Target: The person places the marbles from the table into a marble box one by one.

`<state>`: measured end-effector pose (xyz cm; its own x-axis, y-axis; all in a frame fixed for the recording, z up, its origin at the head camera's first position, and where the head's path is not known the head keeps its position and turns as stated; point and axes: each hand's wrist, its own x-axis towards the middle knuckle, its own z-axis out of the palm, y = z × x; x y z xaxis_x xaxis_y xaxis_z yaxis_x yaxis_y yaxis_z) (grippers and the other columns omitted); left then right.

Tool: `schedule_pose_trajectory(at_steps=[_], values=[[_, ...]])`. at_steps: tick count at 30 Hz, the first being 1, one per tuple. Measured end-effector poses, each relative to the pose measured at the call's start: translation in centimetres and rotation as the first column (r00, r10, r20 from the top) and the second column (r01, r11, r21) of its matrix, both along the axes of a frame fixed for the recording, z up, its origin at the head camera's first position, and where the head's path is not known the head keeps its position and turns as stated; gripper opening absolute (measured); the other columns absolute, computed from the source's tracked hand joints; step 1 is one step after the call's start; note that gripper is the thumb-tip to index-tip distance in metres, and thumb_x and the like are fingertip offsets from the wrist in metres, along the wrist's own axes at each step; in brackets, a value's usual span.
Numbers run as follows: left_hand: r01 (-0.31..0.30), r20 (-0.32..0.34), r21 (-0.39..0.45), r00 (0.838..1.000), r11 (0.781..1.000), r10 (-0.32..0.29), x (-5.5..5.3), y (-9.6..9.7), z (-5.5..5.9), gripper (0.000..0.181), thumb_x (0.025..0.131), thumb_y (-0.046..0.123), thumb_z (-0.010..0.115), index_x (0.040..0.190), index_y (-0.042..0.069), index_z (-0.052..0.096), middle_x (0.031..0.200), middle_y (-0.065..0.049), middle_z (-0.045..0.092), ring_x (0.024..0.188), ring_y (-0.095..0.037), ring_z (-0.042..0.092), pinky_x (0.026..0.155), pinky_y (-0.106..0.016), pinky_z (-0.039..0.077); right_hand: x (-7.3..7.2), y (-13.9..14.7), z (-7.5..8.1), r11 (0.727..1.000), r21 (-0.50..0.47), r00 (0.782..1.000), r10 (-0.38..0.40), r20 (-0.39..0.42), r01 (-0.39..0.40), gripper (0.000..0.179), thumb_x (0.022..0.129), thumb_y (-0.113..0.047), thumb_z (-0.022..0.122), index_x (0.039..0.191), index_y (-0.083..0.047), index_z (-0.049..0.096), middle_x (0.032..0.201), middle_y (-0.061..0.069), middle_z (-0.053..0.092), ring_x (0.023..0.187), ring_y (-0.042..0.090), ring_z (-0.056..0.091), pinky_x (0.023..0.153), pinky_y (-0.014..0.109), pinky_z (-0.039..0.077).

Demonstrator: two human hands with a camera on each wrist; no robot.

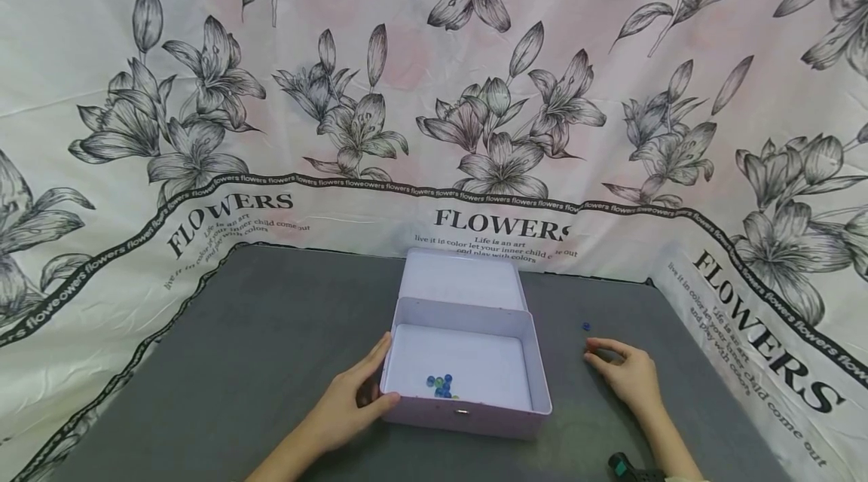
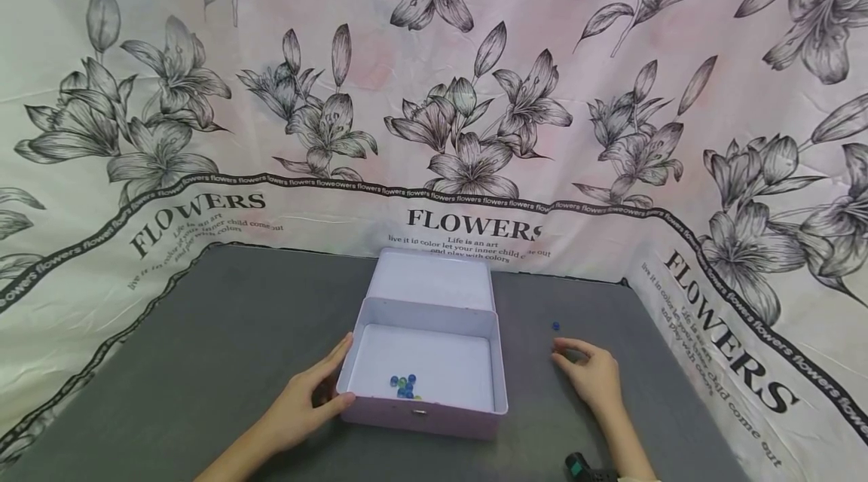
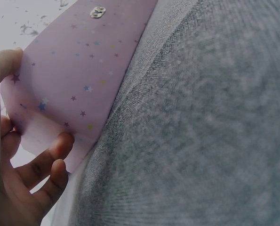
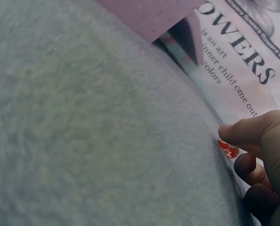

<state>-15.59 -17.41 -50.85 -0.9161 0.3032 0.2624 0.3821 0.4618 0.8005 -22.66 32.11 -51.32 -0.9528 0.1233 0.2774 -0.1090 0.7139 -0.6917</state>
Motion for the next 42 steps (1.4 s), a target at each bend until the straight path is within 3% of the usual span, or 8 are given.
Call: schedule_pose_trajectory(at_steps=[9,19,25,32,37,42], values=[[0.003,0.014,-0.014,1.0,1.0,-0.003,0.0,0.0,0.2,0.085,0.097,0.04,0.079,0.166,0.017,0.036,0.172,-0.003,0.032,0.068,-0.003,0.045,0.063,-0.021,0.047,0.1,0.0,-0.4,0.998,0.022,0.996,-0.055,-0.068,0.056,0.029,0.089,-0.015,0.087,0.115,-0.005,0.081,0.062,0.003,0.072,0.037,0.004,0.043,0.04,0.025,0.034],[0.01,0.015,-0.012,1.0,1.0,-0.01,0.0,0.1,0.1,0.085,0.097,0.04,0.079,0.166,0.014,0.036,0.172,-0.004,0.032,0.068,-0.003,0.046,0.062,-0.021,0.048,0.1,0.1,-0.6,0.992,0.066,0.99,-0.101,-0.099,0.108,0.027,0.09,-0.007,0.083,0.116,-0.001,0.079,0.054,0.003,0.067,0.036,0.007,0.046,0.038,0.026,0.033],[0.012,0.018,-0.009,1.0,1.0,-0.012,-0.1,0.0,0.1,0.086,0.097,0.042,0.079,0.166,0.015,0.036,0.172,-0.003,0.032,0.068,-0.004,0.046,0.063,-0.021,0.048,0.0,0.3,-0.8,0.986,0.082,0.985,-0.137,-0.102,0.146,0.022,0.092,-0.007,0.081,0.112,0.0,0.08,0.078,0.014,0.078,0.038,0.007,0.05,0.039,0.026,0.035],[0.006,0.026,-0.005,1.0,1.0,-0.006,-0.1,0.0,0.1,0.086,0.097,0.039,0.079,0.167,0.016,0.036,0.172,-0.001,0.031,0.069,-0.003,0.046,0.063,-0.021,0.047,0.0,0.2,-0.5,0.987,0.034,0.986,-0.157,-0.05,0.159,0.025,0.094,-0.017,0.082,0.114,-0.002,0.081,0.08,0.013,0.079,0.043,0.008,0.056,0.042,0.026,0.041],[-0.011,0.031,-0.004,0.999,1.0,0.011,-0.1,0.0,0.0,0.086,0.096,0.039,0.08,0.166,0.017,0.037,0.172,0.002,0.032,0.067,-0.002,0.045,0.062,-0.021,0.046,-0.1,-0.4,0.6,0.983,-0.071,0.986,-0.168,0.013,0.168,0.033,0.096,-0.029,0.082,0.119,-0.006,0.081,0.087,0.013,0.081,0.047,0.012,0.058,0.046,0.028,0.044],[-0.005,0.04,-0.011,0.999,1.0,0.005,-0.1,0.1,0.1,0.085,0.097,0.037,0.08,0.167,0.019,0.036,0.172,0.004,0.031,0.067,-0.003,0.045,0.062,-0.021,0.046,-0.4,-1.4,2.3,0.984,-0.11,0.99,-0.138,0.013,0.139,0.034,0.098,-0.034,0.08,0.12,-0.009,0.081,0.099,0.015,0.081,0.047,0.015,0.058,0.047,0.028,0.045]])
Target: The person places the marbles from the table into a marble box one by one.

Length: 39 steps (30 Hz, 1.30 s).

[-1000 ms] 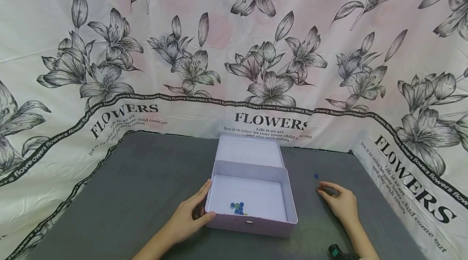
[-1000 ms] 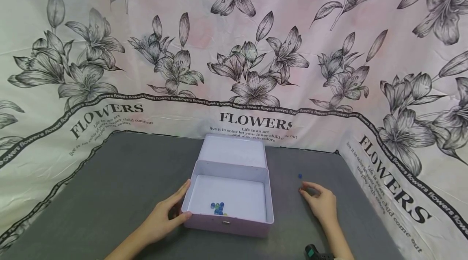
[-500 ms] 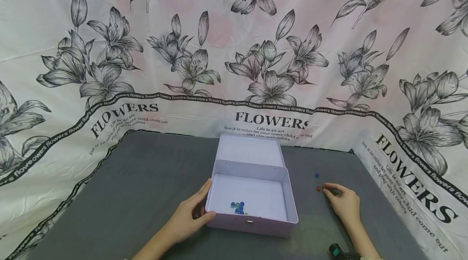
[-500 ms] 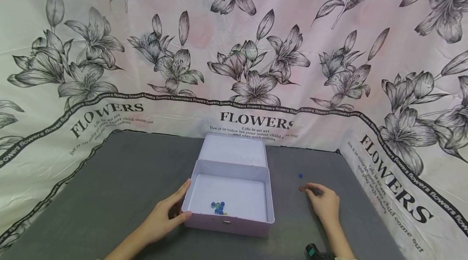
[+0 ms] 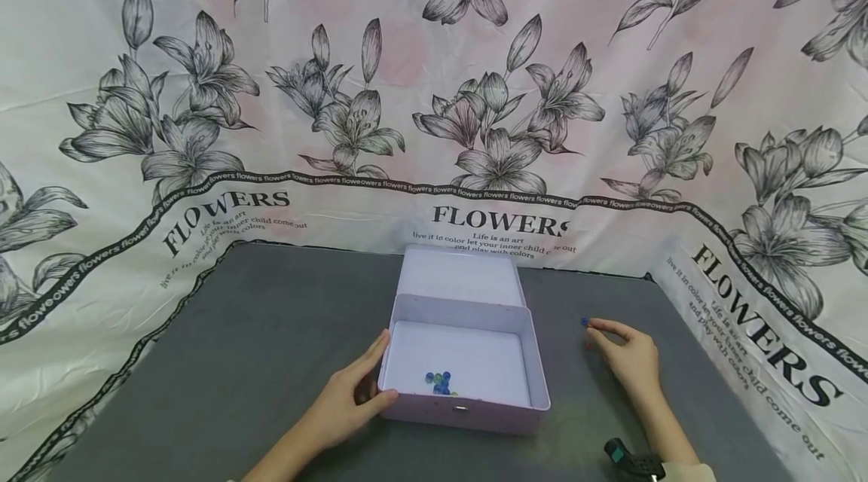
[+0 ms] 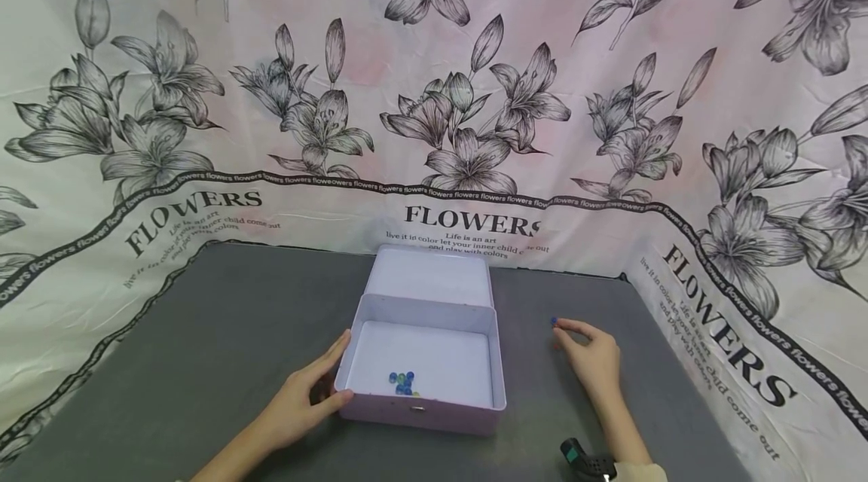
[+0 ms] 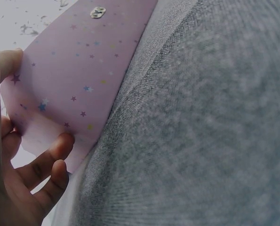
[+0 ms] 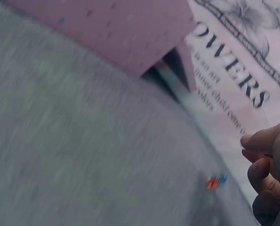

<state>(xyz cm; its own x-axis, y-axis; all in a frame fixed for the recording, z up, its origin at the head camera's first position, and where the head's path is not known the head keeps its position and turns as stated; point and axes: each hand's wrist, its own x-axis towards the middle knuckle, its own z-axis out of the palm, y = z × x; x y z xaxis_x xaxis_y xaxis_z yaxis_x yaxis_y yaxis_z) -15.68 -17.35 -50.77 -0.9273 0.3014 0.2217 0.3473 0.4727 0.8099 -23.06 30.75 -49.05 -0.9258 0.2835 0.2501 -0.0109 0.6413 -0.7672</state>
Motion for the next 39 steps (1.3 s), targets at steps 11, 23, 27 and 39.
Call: schedule_pose_trajectory(at_steps=[11,23,27,39], values=[[0.013,-0.044,0.014,0.999,1.0,-0.012,-0.1,0.0,-0.3,0.083,0.097,0.034,0.079,0.166,0.015,0.037,0.172,-0.003,0.033,0.067,-0.002,0.046,0.061,-0.021,0.047,-2.6,-3.4,4.4,0.972,0.039,0.972,0.233,0.025,-0.233,0.031,0.1,-0.033,0.077,0.123,-0.012,0.08,0.11,0.018,0.08,0.042,0.009,0.043,0.042,0.035,0.048],[0.003,-0.015,0.011,1.0,1.0,-0.003,0.0,0.0,-0.1,0.084,0.097,0.037,0.079,0.166,0.018,0.036,0.172,0.001,0.032,0.068,-0.004,0.047,0.063,-0.021,0.046,-3.7,-8.2,7.6,0.852,0.186,0.863,0.504,-0.036,-0.49,0.016,0.095,-0.014,0.081,0.111,-0.01,0.083,0.085,0.011,0.08,0.043,-0.002,0.027,0.045,0.024,0.027],[0.011,-0.032,0.012,0.999,1.0,-0.011,-0.1,-0.1,-0.2,0.083,0.097,0.037,0.079,0.167,0.018,0.036,0.172,-0.003,0.032,0.069,-0.004,0.047,0.062,-0.021,0.046,-3.6,-10.2,8.3,0.786,0.244,0.8,0.597,-0.061,-0.568,0.014,0.092,-0.007,0.082,0.106,-0.01,0.084,0.083,0.004,0.077,0.045,-0.004,0.032,0.047,0.023,0.033],[0.029,-0.055,0.026,0.998,0.999,-0.028,0.0,-0.2,0.0,0.082,0.098,0.032,0.079,0.166,0.012,0.037,0.172,-0.008,0.033,0.068,-0.007,0.047,0.061,-0.021,0.046,-3.0,-15.5,8.8,0.578,0.31,0.615,0.788,0.027,-0.755,0.015,0.094,-0.007,0.08,0.107,-0.012,0.083,0.104,0.002,0.081,0.046,-0.004,0.034,0.046,0.021,0.035]])
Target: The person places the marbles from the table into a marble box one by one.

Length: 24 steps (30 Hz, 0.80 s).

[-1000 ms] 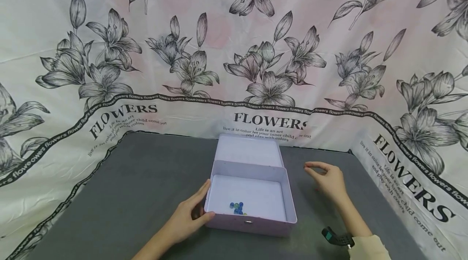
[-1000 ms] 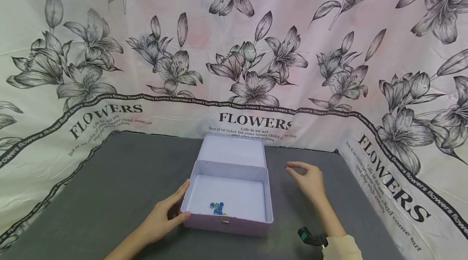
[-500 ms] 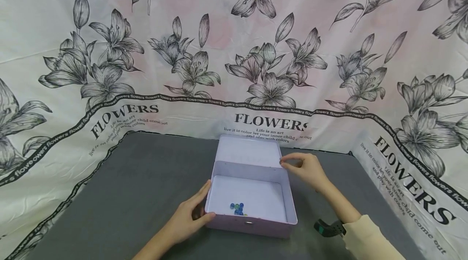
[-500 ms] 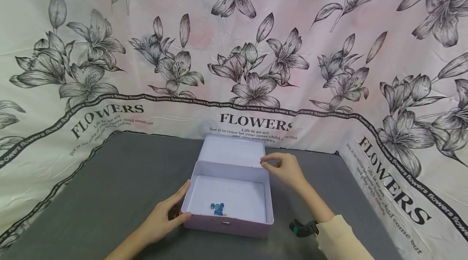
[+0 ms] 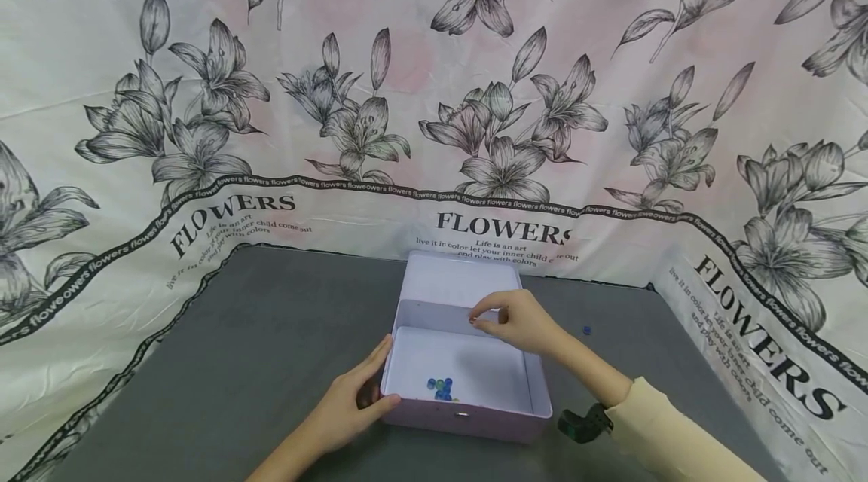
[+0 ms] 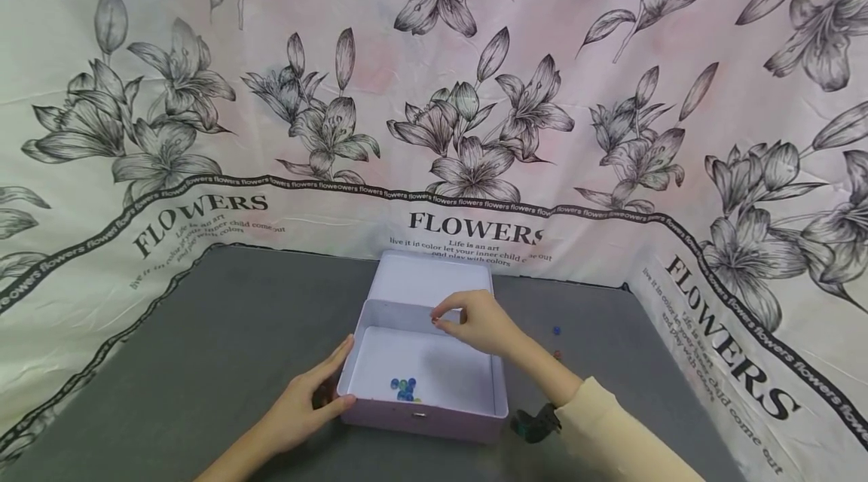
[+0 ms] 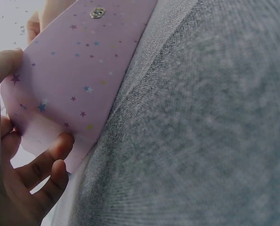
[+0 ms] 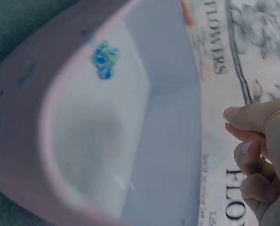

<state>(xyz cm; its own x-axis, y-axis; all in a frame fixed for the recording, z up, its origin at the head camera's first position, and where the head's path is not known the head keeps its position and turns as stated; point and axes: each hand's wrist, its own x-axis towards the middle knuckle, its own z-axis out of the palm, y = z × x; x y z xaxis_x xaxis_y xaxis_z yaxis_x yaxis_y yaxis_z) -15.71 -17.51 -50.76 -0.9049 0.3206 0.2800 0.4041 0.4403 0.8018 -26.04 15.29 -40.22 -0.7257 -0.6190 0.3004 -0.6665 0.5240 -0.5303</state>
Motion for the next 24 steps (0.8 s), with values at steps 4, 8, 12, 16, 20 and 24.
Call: schedule_pose_trajectory(at_steps=[4,8,12,16,20,24], values=[[0.009,0.009,0.007,1.0,1.0,-0.009,0.1,0.0,0.0,0.082,0.098,0.032,0.079,0.165,0.011,0.037,0.172,-0.01,0.033,0.068,-0.007,0.048,0.061,-0.021,0.046,0.1,-1.2,-0.6,0.998,0.037,0.998,0.058,0.013,-0.058,0.014,0.095,-0.007,0.08,0.107,-0.011,0.083,0.106,0.002,0.081,0.047,-0.003,0.037,0.047,0.021,0.038],[0.009,0.019,0.006,1.0,1.0,-0.009,0.0,0.0,0.0,0.082,0.098,0.033,0.079,0.166,0.014,0.037,0.172,-0.008,0.033,0.07,-0.007,0.049,0.062,-0.021,0.046,0.0,-2.3,-1.2,0.993,0.069,0.995,0.096,0.034,-0.098,0.013,0.095,-0.007,0.08,0.106,-0.012,0.084,0.103,0.0,0.081,0.048,-0.004,0.039,0.048,0.021,0.039],[0.014,0.019,0.01,1.0,1.0,-0.014,0.0,0.0,0.0,0.082,0.098,0.033,0.079,0.167,0.019,0.036,0.172,-0.007,0.034,0.071,-0.007,0.05,0.062,-0.022,0.046,-0.3,-3.1,-1.6,0.986,0.087,0.988,0.138,0.065,-0.143,0.013,0.095,-0.007,0.079,0.106,-0.01,0.084,0.101,0.0,0.081,0.048,-0.004,0.039,0.049,0.02,0.039],[0.011,0.014,0.001,1.0,1.0,-0.011,-0.1,0.0,0.0,0.082,0.098,0.033,0.079,0.167,0.019,0.036,0.172,-0.007,0.034,0.07,-0.006,0.049,0.061,-0.021,0.046,-0.6,-3.7,-1.9,0.978,0.099,0.981,0.175,0.087,-0.183,0.011,0.095,-0.008,0.08,0.105,-0.007,0.084,0.1,0.001,0.081,0.048,-0.004,0.039,0.049,0.019,0.039],[0.005,0.011,-0.005,1.0,1.0,-0.005,-0.1,0.0,0.0,0.082,0.098,0.033,0.079,0.166,0.019,0.037,0.171,-0.007,0.034,0.07,-0.006,0.049,0.061,-0.021,0.046,-1.1,-4.1,-1.9,0.971,0.097,0.97,0.204,0.132,-0.218,0.01,0.095,-0.009,0.08,0.104,-0.005,0.083,0.1,0.002,0.082,0.046,-0.005,0.036,0.048,0.018,0.035],[0.002,0.01,-0.005,1.0,1.0,-0.002,0.0,0.0,0.0,0.081,0.098,0.032,0.078,0.167,0.019,0.037,0.171,-0.008,0.034,0.069,-0.007,0.049,0.061,-0.021,0.046,-1.8,-4.5,-1.7,0.973,0.081,0.962,0.201,0.185,-0.218,0.011,0.095,-0.009,0.079,0.104,-0.004,0.083,0.1,0.002,0.082,0.043,-0.005,0.03,0.046,0.017,0.031]])
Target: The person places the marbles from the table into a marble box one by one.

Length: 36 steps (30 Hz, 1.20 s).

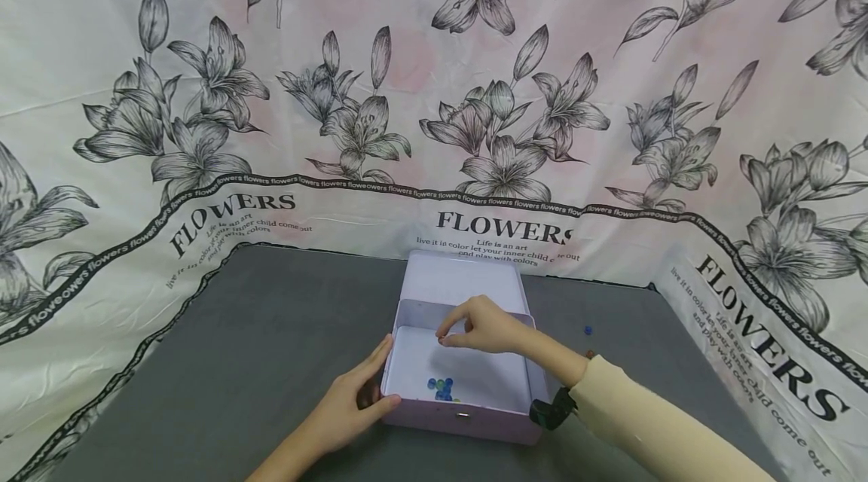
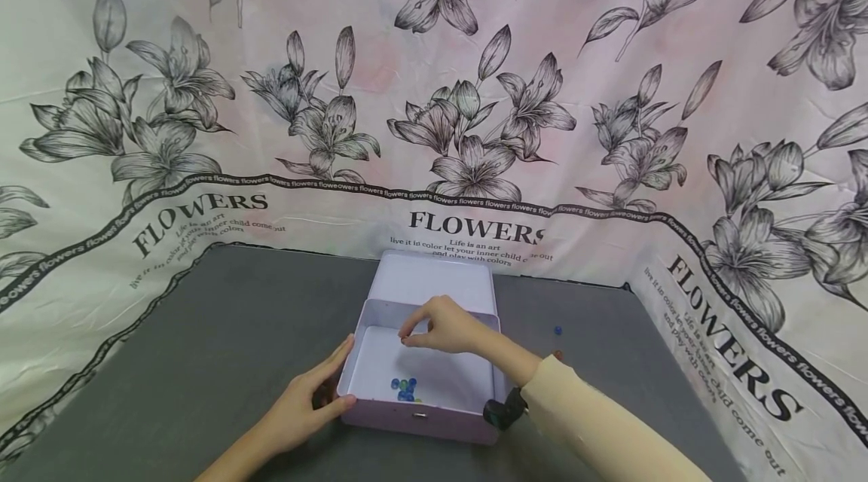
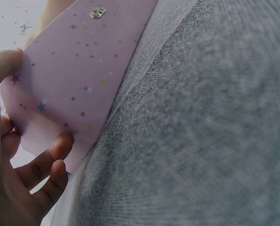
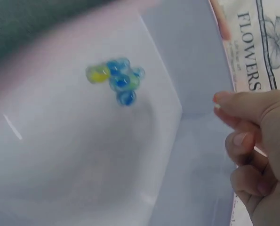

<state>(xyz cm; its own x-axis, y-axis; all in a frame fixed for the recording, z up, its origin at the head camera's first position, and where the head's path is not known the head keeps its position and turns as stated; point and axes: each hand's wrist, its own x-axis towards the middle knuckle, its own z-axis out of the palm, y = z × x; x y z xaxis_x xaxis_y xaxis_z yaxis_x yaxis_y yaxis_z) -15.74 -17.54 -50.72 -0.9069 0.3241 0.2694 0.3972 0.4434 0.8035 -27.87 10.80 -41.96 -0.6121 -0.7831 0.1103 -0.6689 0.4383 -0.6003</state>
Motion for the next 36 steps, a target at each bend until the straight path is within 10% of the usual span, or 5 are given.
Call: schedule_pose_trajectory(at_steps=[15,26,36], values=[[-0.001,0.024,-0.001,1.0,1.0,0.001,0.1,0.0,0.2,0.083,0.098,0.035,0.079,0.167,0.018,0.036,0.172,-0.006,0.033,0.071,-0.005,0.049,0.062,-0.021,0.046,-1.4,-1.0,-0.6,0.994,0.106,1.0,-0.002,0.004,0.002,0.008,0.091,-0.013,0.084,0.098,-0.008,0.085,0.098,-0.002,0.082,0.073,0.017,0.064,0.059,0.02,0.044],[0.013,-0.011,0.02,1.0,1.0,-0.013,-0.1,-0.1,0.0,0.082,0.098,0.035,0.078,0.167,0.021,0.037,0.171,-0.007,0.034,0.07,-0.004,0.05,0.061,-0.021,0.047,-2.2,0.1,-2.4,0.988,0.154,0.999,-0.026,-0.03,0.03,0.008,0.089,-0.01,0.085,0.096,-0.01,0.085,0.096,-0.004,0.082,0.078,0.006,0.063,0.073,0.023,0.049],[0.002,-0.007,0.014,1.0,1.0,-0.002,0.0,-0.1,-0.1,0.081,0.098,0.032,0.079,0.166,0.021,0.037,0.171,-0.007,0.035,0.067,-0.004,0.048,0.061,-0.021,0.046,-2.2,0.4,-0.5,0.992,0.074,0.993,-0.106,0.054,0.102,0.014,0.092,-0.014,0.083,0.105,-0.009,0.085,0.11,0.004,0.081,0.042,0.001,0.039,0.049,0.021,0.04]])
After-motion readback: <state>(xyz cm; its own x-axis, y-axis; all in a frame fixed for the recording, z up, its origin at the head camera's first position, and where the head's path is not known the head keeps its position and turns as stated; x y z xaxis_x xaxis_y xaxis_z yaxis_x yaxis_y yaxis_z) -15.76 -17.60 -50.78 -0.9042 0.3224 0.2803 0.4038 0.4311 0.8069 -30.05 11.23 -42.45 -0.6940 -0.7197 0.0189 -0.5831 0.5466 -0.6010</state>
